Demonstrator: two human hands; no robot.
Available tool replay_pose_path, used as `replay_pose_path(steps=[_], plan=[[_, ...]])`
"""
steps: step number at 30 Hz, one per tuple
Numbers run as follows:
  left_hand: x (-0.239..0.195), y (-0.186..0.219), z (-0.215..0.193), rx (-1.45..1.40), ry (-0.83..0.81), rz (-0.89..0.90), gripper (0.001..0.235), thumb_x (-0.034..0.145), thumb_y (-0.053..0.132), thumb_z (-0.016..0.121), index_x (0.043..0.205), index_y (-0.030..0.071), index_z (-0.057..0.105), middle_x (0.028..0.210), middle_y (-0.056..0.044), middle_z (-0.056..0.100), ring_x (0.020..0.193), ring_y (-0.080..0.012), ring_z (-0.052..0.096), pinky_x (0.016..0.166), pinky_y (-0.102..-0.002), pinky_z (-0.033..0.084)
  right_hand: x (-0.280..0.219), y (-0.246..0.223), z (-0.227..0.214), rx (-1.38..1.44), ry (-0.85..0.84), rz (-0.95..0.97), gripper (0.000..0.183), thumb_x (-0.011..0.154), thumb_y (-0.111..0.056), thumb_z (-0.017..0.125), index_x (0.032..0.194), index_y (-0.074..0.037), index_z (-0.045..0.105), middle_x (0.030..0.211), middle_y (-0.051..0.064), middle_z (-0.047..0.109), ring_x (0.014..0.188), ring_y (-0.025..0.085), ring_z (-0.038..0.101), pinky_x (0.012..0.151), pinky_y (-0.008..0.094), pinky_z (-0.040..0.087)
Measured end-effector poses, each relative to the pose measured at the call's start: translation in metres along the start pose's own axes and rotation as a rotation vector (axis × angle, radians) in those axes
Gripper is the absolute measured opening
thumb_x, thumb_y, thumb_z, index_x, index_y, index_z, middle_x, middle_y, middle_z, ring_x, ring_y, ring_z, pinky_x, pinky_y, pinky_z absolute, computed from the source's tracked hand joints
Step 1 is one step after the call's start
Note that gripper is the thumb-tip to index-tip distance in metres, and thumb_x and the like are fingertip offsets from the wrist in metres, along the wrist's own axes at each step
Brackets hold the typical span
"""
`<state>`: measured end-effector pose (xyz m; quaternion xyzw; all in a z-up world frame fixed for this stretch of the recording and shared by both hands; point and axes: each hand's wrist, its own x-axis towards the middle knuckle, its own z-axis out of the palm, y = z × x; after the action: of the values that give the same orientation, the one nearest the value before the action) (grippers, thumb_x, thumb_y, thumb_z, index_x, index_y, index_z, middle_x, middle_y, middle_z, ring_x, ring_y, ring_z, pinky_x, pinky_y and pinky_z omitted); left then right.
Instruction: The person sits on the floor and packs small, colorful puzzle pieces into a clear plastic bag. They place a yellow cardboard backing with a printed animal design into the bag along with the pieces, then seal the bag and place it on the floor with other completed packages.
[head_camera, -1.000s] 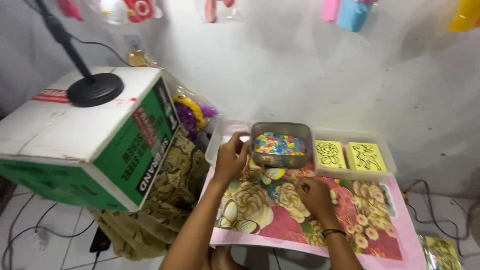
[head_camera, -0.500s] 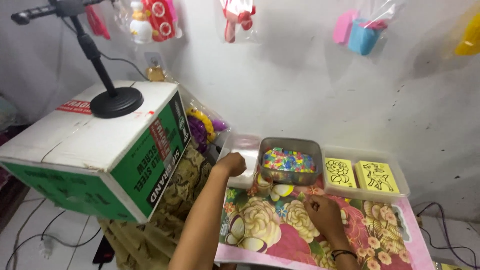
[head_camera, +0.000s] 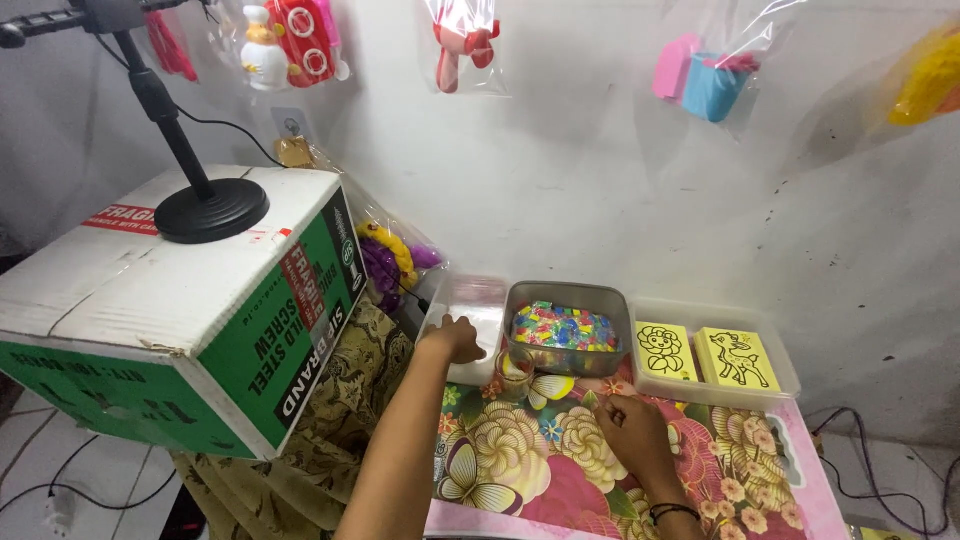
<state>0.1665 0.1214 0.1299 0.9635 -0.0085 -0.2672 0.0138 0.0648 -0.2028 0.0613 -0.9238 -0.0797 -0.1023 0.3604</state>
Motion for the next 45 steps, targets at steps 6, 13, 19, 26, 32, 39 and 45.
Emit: replay_pose_path(steps=[6, 13, 19, 26, 32, 39, 45], plan=[[-0.021, 0.003, -0.009, -0.07, 0.175, 0.065, 0.049, 0.107, 0.037, 0.05, 0.127, -0.006, 0.061, 0.154, -0.019, 0.043, 0.15, -0.042, 0.022, 0.123, -0.065, 0.019, -0.003, -0.005, -0.003, 0.045, -0.017, 0.042, 0.041, 0.09, -0.025, 0.068, 0.058, -0.013, 0.045, 0.052, 0.0, 0.046, 0.055, 0.013, 0.043, 0.058, 0.034, 0.032], [-0.079, 0.02, -0.044, -0.066, 0.536, 0.099, 0.031, 0.092, 0.008, 0.047, 0.112, -0.004, 0.066, 0.13, -0.019, 0.061, 0.134, -0.0414, 0.044, 0.116, -0.069, 0.028, -0.005, -0.001, -0.004, 0.007, 0.026, -0.013, 0.044, 0.094, -0.03, 0.066, 0.058, -0.012, 0.049, 0.051, 0.001, 0.049, 0.053, 0.014, 0.043, 0.056, 0.036, 0.031], [-0.094, 0.033, -0.059, 0.113, 0.98, 0.246, 0.024, 0.088, 0.009, 0.053, 0.094, 0.0, 0.074, 0.109, -0.013, 0.072, 0.109, -0.0379, 0.058, 0.092, -0.064, 0.045, 0.0, 0.013, -0.006, 0.203, 0.047, -0.042, 0.041, 0.09, -0.021, 0.07, 0.057, -0.011, 0.049, 0.053, 0.002, 0.048, 0.055, 0.015, 0.043, 0.056, 0.034, 0.031], [-0.127, 0.084, -0.051, 0.099, 1.192, 0.454, 0.017, 0.082, 0.019, 0.065, 0.088, 0.01, 0.079, 0.094, -0.005, 0.074, 0.105, -0.0278, 0.063, 0.095, -0.05, 0.045, -0.013, 0.008, -0.027, 0.737, 0.138, 0.109, 0.033, 0.09, -0.026, 0.064, 0.06, -0.011, 0.062, 0.051, -0.001, 0.049, 0.051, 0.008, 0.046, 0.051, 0.023, 0.042], [-0.129, 0.12, -0.007, -0.049, 1.15, 0.703, 0.016, 0.085, 0.023, 0.065, 0.082, 0.014, 0.078, 0.09, -0.003, 0.076, 0.1, -0.0261, 0.066, 0.091, -0.048, 0.048, -0.012, 0.021, -0.025, 0.932, 0.143, 0.052, 0.063, 0.102, -0.052, 0.04, 0.073, -0.004, 0.069, 0.06, 0.006, 0.051, 0.058, 0.012, 0.051, 0.052, 0.023, 0.045], [-0.09, 0.139, 0.059, 0.079, 1.116, 0.816, 0.015, 0.081, 0.025, 0.065, 0.081, 0.013, 0.074, 0.087, -0.005, 0.071, 0.092, -0.0289, 0.064, 0.077, -0.047, 0.05, -0.007, 0.053, 0.004, 1.091, 0.214, -0.045, 0.073, 0.099, -0.061, 0.038, 0.101, 0.003, 0.075, 0.077, 0.014, 0.069, 0.073, 0.021, 0.064, 0.063, 0.031, 0.053], [-0.126, 0.157, 0.073, 0.119, 0.895, 0.806, 0.008, 0.086, -0.002, 0.059, 0.085, 0.002, 0.067, 0.097, -0.013, 0.065, 0.094, -0.0354, 0.057, 0.068, -0.05, 0.05, -0.014, 0.012, -0.03, 0.894, 0.071, -0.072, 0.066, 0.092, -0.06, 0.054, 0.109, 0.001, 0.073, 0.103, 0.017, 0.076, 0.089, 0.031, 0.079, 0.071, 0.039, 0.068]])
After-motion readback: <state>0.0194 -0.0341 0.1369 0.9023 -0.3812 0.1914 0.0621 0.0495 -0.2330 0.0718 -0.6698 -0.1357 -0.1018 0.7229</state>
